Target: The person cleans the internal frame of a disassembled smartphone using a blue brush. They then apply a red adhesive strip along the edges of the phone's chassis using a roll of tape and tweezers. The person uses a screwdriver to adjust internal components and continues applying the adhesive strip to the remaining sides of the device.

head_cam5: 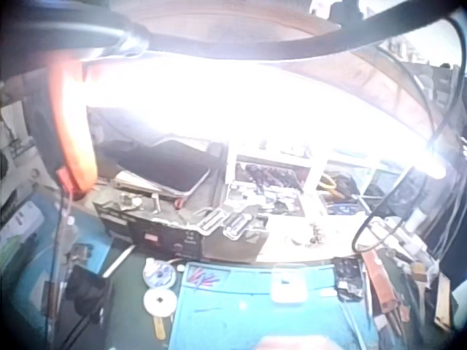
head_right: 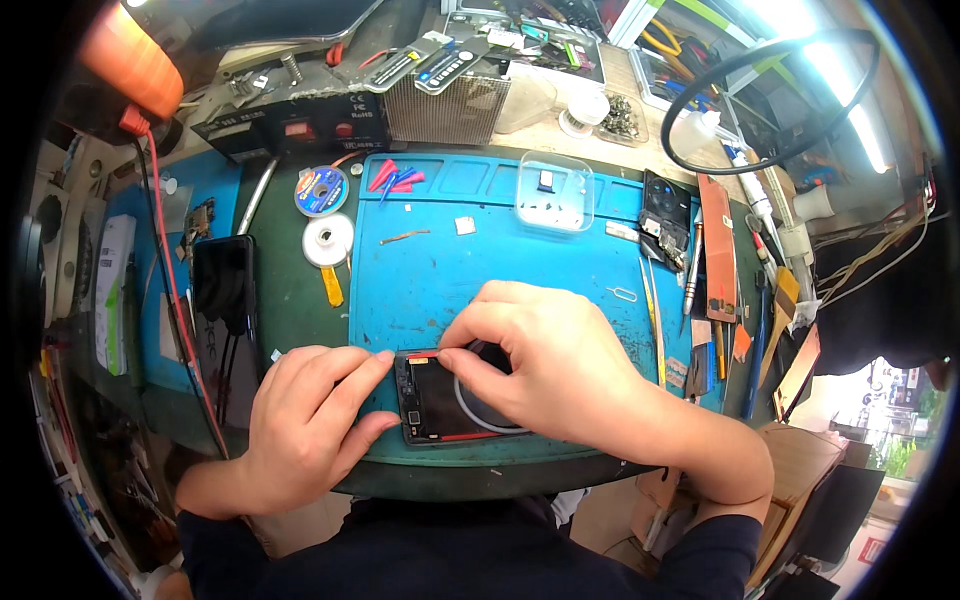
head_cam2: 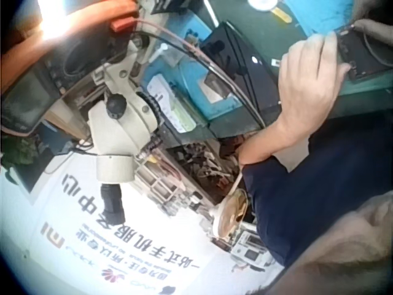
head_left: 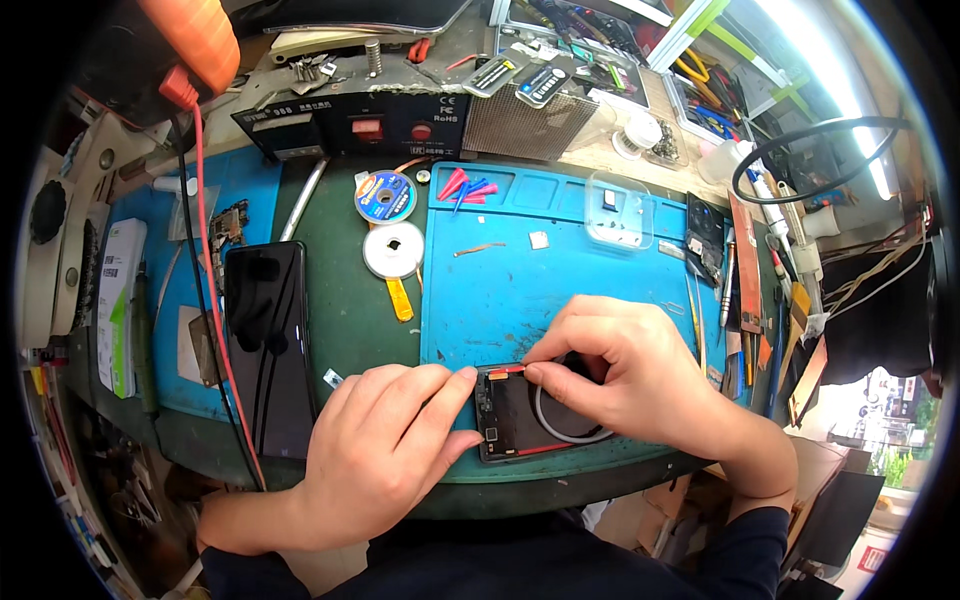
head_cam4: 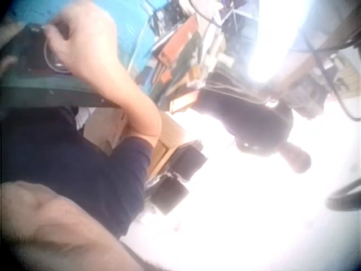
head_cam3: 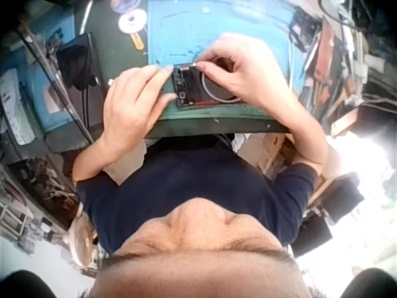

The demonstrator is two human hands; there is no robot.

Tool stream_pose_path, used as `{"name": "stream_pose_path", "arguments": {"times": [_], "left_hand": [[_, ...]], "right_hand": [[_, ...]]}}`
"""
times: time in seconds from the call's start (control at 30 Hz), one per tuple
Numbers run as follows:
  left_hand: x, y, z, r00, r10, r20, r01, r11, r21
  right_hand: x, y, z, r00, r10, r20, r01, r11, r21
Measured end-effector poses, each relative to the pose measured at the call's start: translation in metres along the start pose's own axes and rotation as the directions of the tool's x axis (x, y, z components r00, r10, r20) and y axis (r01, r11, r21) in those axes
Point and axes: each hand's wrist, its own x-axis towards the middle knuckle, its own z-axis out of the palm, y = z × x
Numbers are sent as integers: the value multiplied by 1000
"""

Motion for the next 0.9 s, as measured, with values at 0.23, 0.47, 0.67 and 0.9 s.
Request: {"name": "stream_pose_path", "arguments": {"times": [0.23, 0.47, 0.67, 0.9], "left_hand": [[0, 0, 0, 1000, -9, 11, 9, 1000, 6], [0, 3, -1, 998, -22, 64, 22, 1000, 0], [-1, 4, 0, 997, -26, 78, 24, 999, 27], [-2, 4, 1, 996, -20, 84, 17, 999, 36]], "right_hand": [[3, -3, 1, 999, 13, 33, -12, 999, -37], [3, -6, 1, 998, 32, 50, -29, 998, -58], [2, -5, 3, 999, 12, 50, -9, 998, -60], [2, -5, 4, 999, 0, 41, 2, 998, -60]]}}
